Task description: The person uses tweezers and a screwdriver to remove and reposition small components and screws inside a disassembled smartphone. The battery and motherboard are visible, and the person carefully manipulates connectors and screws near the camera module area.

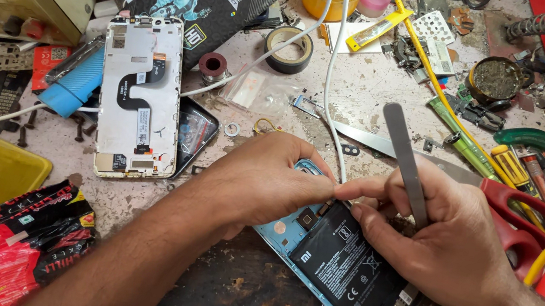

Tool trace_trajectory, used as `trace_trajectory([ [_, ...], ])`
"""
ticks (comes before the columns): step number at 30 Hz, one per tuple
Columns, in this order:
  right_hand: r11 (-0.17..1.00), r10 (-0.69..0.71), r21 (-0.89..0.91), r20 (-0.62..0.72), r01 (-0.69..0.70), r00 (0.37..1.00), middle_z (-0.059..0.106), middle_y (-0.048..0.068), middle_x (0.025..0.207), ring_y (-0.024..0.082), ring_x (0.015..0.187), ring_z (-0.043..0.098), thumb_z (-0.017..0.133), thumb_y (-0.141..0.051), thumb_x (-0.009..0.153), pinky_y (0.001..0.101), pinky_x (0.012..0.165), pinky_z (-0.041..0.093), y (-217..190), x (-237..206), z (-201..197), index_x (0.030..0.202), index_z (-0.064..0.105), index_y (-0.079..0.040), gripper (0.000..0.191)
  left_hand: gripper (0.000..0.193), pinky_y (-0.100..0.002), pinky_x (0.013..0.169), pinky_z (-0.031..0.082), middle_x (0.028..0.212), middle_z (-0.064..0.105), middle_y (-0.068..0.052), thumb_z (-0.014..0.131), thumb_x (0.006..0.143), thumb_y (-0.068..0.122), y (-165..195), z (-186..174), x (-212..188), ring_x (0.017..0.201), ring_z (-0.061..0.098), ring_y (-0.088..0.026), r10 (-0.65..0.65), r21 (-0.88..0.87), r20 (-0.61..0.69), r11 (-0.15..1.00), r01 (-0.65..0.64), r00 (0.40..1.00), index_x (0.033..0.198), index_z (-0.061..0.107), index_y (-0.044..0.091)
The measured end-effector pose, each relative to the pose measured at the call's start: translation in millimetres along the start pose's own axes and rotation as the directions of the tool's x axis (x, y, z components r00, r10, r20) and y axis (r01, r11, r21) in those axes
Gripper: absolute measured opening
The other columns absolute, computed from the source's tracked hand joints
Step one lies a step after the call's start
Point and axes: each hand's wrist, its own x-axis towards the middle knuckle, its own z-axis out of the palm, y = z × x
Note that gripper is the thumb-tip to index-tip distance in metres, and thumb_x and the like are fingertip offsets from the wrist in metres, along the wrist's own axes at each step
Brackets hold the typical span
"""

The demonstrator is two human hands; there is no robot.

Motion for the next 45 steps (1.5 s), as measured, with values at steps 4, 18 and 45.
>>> trace_trajectory([
  [4,0.960,-0.059,0.277,0.022,0.050,0.998,0.080,0.011,0.111,0.004,0.090,0.068,0.067,0.005,0.089,0.0216,0.079,0.060,5,0,1,0.089,0.044,-0.005,0.026,0.034,-0.034,0.059,0.051,0.074,0.074,-0.007,0.071,0.068,0.035,3,2,-1,0.067,0.067,-0.017,0.002,-0.010,-0.031,1.000,-0.002,1.000,0.087,0.080,0.009],
  [18,0.975,0.004,0.221,0.014,-0.007,1.000,0.074,0.015,0.114,0.004,0.081,0.068,0.071,0.007,0.082,0.0206,0.068,0.058,1,6,1,0.093,0.038,-0.009,0.039,0.031,-0.034,0.049,0.050,0.066,0.069,-0.006,0.069,0.066,0.031,8,3,-6,0.057,0.065,-0.017,-0.025,-0.031,-0.075,0.999,0.023,0.997,0.086,0.078,0.008],
  [45,0.945,0.161,0.275,0.070,-0.174,0.984,0.077,0.013,0.106,0.011,0.088,0.074,0.071,0.008,0.080,0.0247,0.079,0.063,3,7,-4,0.095,0.049,-0.005,0.030,0.034,-0.035,0.050,0.052,0.068,0.071,-0.007,0.071,0.068,0.036,13,2,-9,0.058,0.067,-0.018,-0.047,0.011,-0.071,0.999,0.048,0.996,0.089,0.078,0.009],
])
